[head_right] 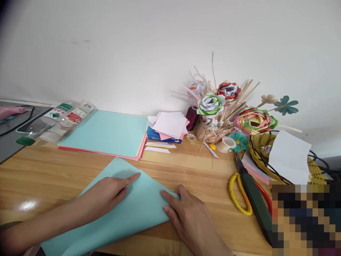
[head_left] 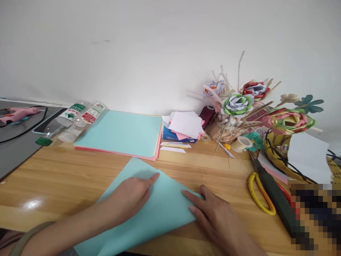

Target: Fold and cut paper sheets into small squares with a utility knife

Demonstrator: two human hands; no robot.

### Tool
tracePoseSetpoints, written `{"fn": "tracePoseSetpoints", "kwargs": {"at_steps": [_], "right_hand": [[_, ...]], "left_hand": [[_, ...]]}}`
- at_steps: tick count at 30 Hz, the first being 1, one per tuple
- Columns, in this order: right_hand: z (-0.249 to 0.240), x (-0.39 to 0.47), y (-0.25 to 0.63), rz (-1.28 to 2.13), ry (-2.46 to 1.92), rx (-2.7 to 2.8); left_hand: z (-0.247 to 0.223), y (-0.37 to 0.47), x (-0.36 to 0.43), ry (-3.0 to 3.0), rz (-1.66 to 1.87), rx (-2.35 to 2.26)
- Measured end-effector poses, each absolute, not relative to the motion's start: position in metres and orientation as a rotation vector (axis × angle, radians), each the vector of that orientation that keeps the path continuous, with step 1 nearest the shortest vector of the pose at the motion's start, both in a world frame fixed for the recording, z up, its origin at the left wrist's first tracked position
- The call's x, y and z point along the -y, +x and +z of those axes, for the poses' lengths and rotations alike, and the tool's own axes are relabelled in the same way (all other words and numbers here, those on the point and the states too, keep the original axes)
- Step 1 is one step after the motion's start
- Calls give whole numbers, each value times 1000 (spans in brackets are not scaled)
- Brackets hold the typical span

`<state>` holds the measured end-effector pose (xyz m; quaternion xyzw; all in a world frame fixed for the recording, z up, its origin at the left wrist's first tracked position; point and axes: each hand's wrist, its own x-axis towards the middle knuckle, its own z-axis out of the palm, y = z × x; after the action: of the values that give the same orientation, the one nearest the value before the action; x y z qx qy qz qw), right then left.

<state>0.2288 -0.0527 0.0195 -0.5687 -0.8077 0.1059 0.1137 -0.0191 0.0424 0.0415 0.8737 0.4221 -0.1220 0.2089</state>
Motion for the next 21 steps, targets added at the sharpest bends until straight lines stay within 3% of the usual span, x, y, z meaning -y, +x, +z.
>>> {"fn": "tracePoseSetpoints", "kwargs": {"at_steps": [7,21], "right_hand": [[20,50,227,210,-1645,2420],[25,39,229,230,-1610,2526]], "left_hand": [[45,-17,-43,2439,-578,-1202],[38,-15,-48,2409,-702,-1175]]}}
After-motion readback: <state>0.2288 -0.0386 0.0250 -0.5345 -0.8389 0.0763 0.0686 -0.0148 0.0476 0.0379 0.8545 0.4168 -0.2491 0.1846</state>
